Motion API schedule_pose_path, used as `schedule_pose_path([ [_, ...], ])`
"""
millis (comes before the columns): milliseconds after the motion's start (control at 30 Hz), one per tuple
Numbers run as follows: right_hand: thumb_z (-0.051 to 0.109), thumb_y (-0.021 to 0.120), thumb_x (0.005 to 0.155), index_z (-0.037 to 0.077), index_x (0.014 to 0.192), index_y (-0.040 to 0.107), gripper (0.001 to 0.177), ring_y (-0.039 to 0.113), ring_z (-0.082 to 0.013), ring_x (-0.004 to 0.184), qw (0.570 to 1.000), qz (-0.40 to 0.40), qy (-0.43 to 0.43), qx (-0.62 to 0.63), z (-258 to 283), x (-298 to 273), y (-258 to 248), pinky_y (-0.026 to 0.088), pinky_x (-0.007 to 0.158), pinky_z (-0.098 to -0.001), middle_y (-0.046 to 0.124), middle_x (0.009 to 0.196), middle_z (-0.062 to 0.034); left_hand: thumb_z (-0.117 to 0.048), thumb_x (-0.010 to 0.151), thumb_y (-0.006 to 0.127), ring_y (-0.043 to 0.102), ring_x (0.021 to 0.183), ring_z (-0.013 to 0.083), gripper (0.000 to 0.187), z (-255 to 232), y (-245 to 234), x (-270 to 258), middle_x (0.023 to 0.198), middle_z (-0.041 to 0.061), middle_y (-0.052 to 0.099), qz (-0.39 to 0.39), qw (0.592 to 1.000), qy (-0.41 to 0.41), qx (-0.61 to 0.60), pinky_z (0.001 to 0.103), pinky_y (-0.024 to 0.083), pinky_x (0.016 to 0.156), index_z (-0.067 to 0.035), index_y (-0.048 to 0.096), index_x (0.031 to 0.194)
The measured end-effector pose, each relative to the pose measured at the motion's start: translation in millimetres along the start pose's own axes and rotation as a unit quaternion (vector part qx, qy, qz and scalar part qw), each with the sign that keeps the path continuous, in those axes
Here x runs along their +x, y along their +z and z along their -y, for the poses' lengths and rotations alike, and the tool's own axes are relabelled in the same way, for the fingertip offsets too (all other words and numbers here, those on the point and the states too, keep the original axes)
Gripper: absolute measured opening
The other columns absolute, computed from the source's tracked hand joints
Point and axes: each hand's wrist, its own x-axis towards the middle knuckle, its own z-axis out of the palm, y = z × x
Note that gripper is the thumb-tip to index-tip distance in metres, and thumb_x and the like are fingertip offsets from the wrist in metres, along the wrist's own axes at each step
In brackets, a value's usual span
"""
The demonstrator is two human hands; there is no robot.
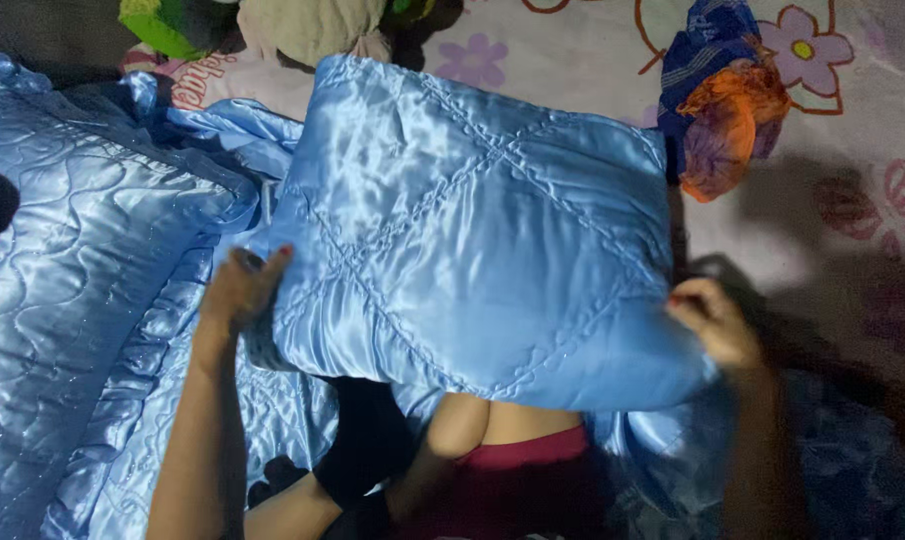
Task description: The person puts a pillowcase on a pillow by inserting a smaller yellow pillow into a patterned case, smoothing it down, and then repeating the action with a second pink pillowcase.
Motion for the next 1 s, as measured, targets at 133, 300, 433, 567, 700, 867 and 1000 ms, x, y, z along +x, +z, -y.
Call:
schedule_pose_path([
  [133, 0.028, 0.060, 0.106, -0.001, 0.130, 0.057, 0.037, 0.060, -0.0241, 0.101, 1.000, -0.009, 0.020, -0.019, 79.5, 34.1, -7.8, 0.050, 0.089, -0.0370, 0.063, 0.112, -0.0166, -0.067, 0.091, 0.057, 0.049, 0.141, 0.0355, 0.100, -20.1, -18.9, 37.7, 0.149, 0.031, 0.051, 0.007, 0.977, 0.019, -0.212, 0.042, 0.038, 0.116, 0.007, 0.031, 0.154],
  [300, 0.026, 0.061, 0.103, 0.000, 0.130, 0.057, 0.037, 0.061, -0.0235, 0.099, 0.986, 0.070, 0.037, 0.144, 94.8, 37.4, 56.2, 0.051, 0.088, -0.0370, 0.064, 0.111, -0.0152, -0.062, 0.087, 0.070, 0.055, 0.134, 0.0336, 0.094, -32.2, 33.3, 81.1, 0.140, 0.030, 0.058, 0.052, 0.983, 0.022, -0.175, 0.040, 0.042, 0.110, 0.012, 0.050, 0.141],
  [433, 0.025, 0.062, 0.101, 0.002, 0.130, 0.058, 0.037, 0.062, -0.0229, 0.098, 0.971, 0.059, 0.043, 0.229, 97.7, 36.3, 77.9, 0.051, 0.088, -0.0370, 0.064, 0.110, -0.0142, -0.053, 0.083, 0.079, 0.064, 0.120, 0.0305, 0.080, -40.2, 49.7, 80.1, 0.127, 0.025, 0.069, 0.088, 0.967, -0.020, -0.237, 0.037, 0.048, 0.100, 0.013, 0.066, 0.126],
  [567, 0.024, 0.063, 0.099, 0.003, 0.130, 0.058, 0.038, 0.063, -0.0224, 0.097, 0.961, 0.047, 0.040, 0.269, 111.4, 27.5, 78.8, 0.052, 0.087, -0.0371, 0.065, 0.110, -0.0131, -0.039, 0.081, 0.081, 0.070, 0.102, 0.0174, 0.059, -14.3, 70.9, 72.9, 0.114, 0.012, 0.076, 0.116, 0.896, 0.009, -0.429, 0.028, 0.052, 0.090, 0.005, 0.074, 0.119],
  [700, 0.023, 0.064, 0.096, 0.004, 0.130, 0.058, 0.039, 0.064, -0.0219, 0.096, 0.958, 0.033, 0.039, 0.284, 135.7, 13.2, 79.1, 0.053, 0.086, -0.0371, 0.066, 0.109, -0.0120, -0.021, 0.099, 0.062, 0.069, 0.081, 0.0272, 0.051, 23.4, 76.1, 47.3, 0.095, 0.017, 0.077, 0.000, 0.967, 0.239, -0.089, 0.034, 0.054, 0.082, -0.012, 0.079, 0.146],
  [867, 0.021, 0.065, 0.093, 0.005, 0.130, 0.059, 0.040, 0.065, -0.0213, 0.095, 0.958, 0.014, 0.038, 0.283, 174.6, 7.5, 74.9, 0.053, 0.086, -0.0371, 0.067, 0.109, -0.0106, -0.015, 0.082, 0.081, 0.071, 0.086, 0.0107, 0.029, 13.7, -4.0, -39.3, 0.097, 0.003, 0.076, -0.065, 0.872, 0.104, -0.474, 0.028, 0.054, 0.084, 0.002, 0.075, 0.105],
  [1000, 0.020, 0.066, 0.091, 0.007, 0.130, 0.059, 0.042, 0.066, -0.0208, 0.094, 0.968, -0.008, 0.030, 0.249, 206.1, 29.7, 78.4, 0.054, 0.085, -0.0371, 0.067, 0.108, -0.0095, -0.011, 0.086, 0.077, 0.068, 0.088, 0.0101, 0.028, -5.5, -96.6, -78.2, 0.099, 0.001, 0.071, -0.129, 0.842, 0.172, -0.495, 0.028, 0.056, 0.084, -0.003, 0.069, 0.112],
])
